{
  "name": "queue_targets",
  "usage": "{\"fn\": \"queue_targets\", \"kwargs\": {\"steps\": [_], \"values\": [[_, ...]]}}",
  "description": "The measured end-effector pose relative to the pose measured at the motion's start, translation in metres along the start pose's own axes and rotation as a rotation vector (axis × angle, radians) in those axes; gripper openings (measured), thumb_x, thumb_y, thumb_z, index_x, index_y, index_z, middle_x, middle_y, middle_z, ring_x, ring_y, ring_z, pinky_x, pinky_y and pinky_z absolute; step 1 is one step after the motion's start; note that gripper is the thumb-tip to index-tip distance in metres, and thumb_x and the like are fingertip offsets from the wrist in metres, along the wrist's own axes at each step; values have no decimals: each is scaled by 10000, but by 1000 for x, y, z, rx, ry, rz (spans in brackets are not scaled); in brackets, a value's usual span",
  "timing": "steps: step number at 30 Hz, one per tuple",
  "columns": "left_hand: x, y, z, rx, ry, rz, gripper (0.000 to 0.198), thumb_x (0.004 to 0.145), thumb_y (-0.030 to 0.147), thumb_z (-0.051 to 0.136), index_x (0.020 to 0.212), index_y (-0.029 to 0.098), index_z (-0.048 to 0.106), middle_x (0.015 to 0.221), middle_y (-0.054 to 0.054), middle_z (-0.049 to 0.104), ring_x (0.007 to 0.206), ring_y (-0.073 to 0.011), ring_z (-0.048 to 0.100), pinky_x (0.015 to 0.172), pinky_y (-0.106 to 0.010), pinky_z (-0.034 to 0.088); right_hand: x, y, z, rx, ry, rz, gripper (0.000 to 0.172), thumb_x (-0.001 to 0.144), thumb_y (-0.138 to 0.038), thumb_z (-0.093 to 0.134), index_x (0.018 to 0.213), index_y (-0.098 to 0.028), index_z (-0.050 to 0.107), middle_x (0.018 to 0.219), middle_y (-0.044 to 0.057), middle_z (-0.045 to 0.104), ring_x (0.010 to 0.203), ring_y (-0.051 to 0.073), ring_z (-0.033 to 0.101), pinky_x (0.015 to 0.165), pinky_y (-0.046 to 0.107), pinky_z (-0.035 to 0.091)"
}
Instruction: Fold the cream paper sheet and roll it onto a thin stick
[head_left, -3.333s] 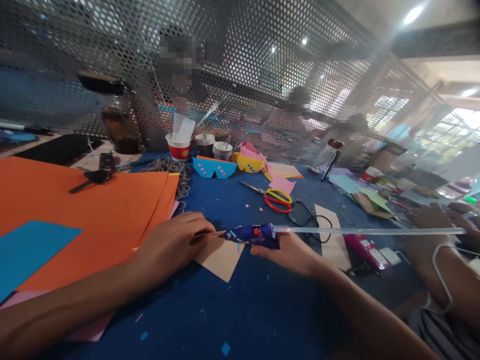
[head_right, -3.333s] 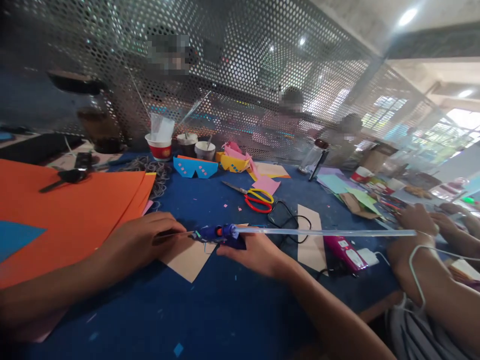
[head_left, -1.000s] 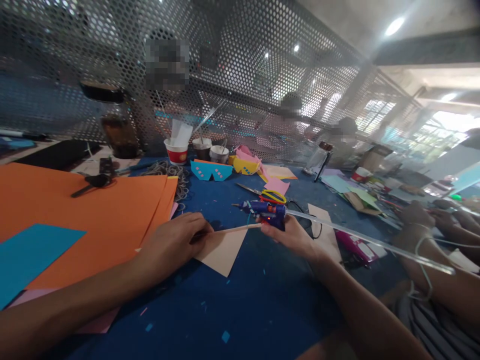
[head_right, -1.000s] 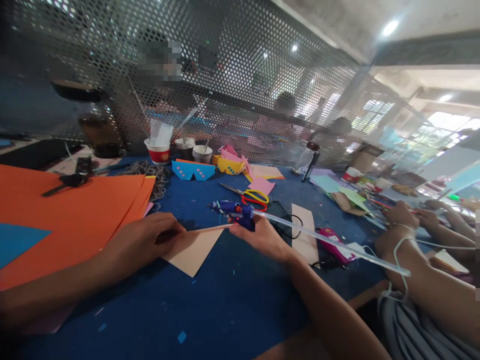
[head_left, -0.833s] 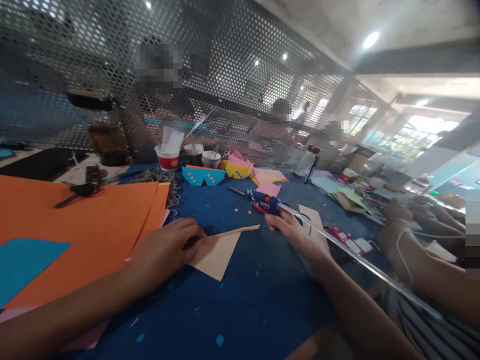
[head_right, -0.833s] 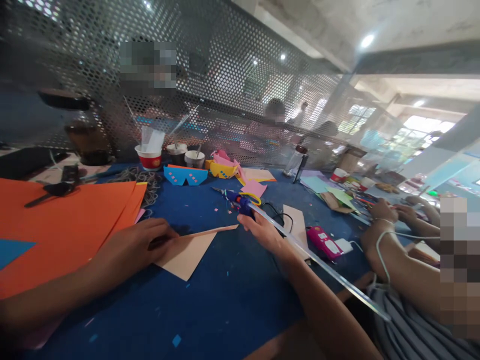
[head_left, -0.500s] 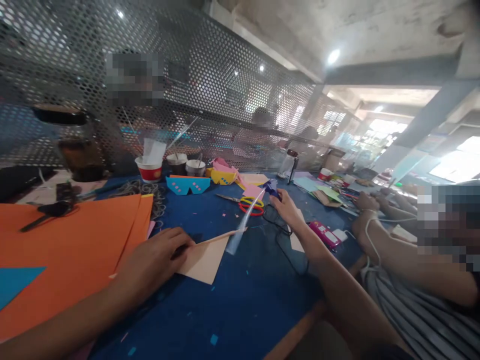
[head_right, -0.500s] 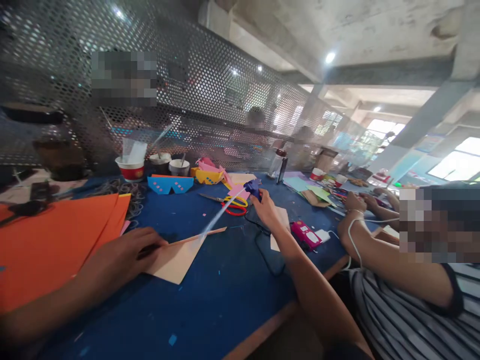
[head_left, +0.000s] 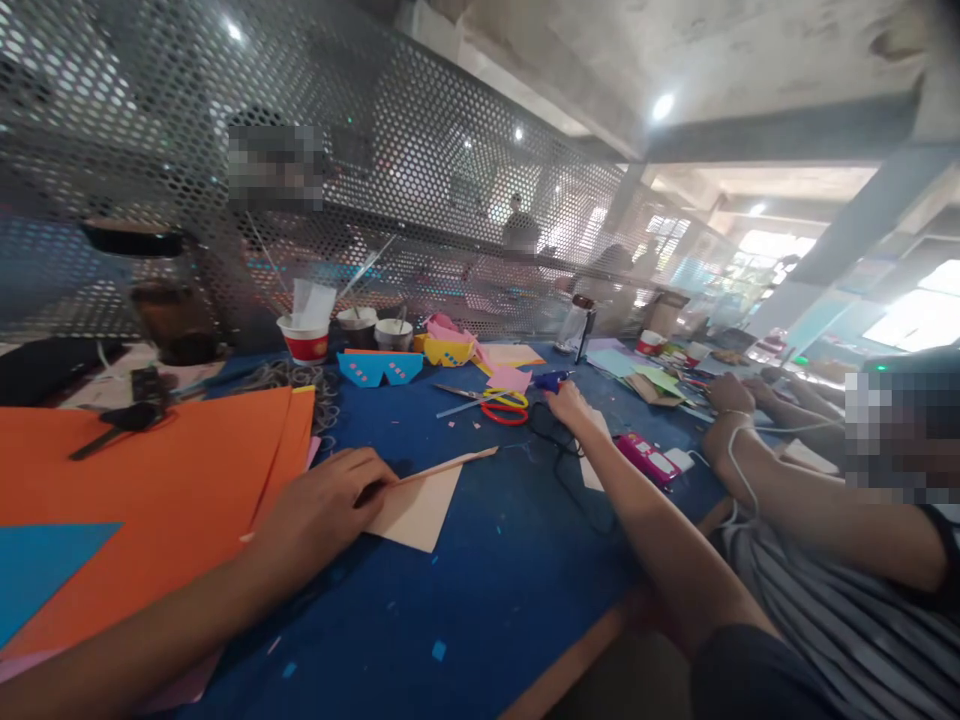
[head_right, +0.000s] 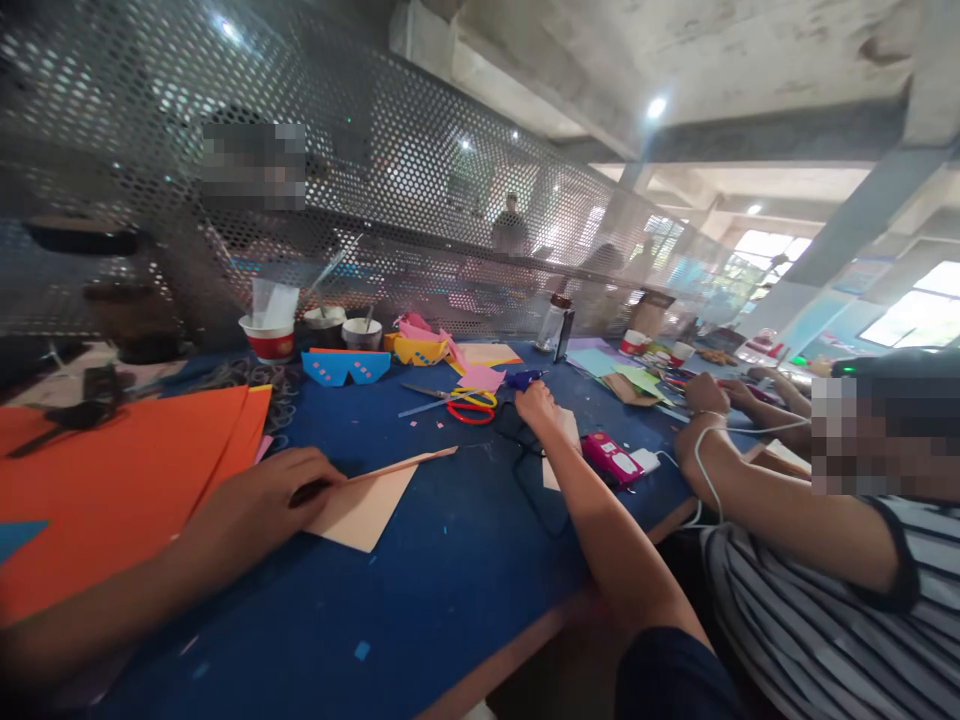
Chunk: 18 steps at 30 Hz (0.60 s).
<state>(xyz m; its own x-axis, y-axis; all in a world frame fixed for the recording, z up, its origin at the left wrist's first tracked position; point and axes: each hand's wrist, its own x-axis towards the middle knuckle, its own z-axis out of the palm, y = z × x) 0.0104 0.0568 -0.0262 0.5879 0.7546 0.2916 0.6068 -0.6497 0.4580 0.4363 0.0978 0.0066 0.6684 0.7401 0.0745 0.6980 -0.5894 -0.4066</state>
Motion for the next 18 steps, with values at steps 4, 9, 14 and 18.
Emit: {"fn": "queue_targets", "kwargs": {"steps": [4, 9, 14, 18], "values": [[-1, 4, -1, 0, -20, 11, 329, 1011, 346, 504, 1028, 298, 829, 1117, -46, 816, 1061, -259, 741, 836, -359, 526, -10, -1, -1, -94, -6, -13, 519, 1081, -356, 565, 1531, -101, 611, 1571, 280, 607, 1502, 429, 559, 1236, 587, 415], [-1, 4, -1, 23, -10, 35, 333, 1028, 325, 502, 1038, 294, 833, 1116, -49, 813, 1055, -258, 732, 821, -355, 517, -23, -2, -14, -172, 37, -79, 481, 1067, -334, 591, 1458, -65, 674, 1533, 333, 594, 1481, 486, 536, 1216, 660, 391], [-3, 0, -1, 65, -44, 45, 347, 1036, 310, 495, 1072, 284, 839, 1135, -59, 803, 1060, -265, 730, 822, -360, 518, -54, -23, -20, -157, 171, -336, 445, 1101, -282, 584, 1525, -165, 651, 1579, 231, 588, 1515, 402, 483, 1240, 574, 377], [-6, -2, 1, 129, -27, 81, 324, 1051, 291, 520, 1065, 265, 843, 1112, -63, 796, 1023, -254, 730, 744, -331, 501, -104, -51, 7, 178, -84, -1153, 203, 1106, -229, 650, 1219, -228, 819, 1222, 100, 778, 1197, 250, 700, 1107, 411, 523]]}}
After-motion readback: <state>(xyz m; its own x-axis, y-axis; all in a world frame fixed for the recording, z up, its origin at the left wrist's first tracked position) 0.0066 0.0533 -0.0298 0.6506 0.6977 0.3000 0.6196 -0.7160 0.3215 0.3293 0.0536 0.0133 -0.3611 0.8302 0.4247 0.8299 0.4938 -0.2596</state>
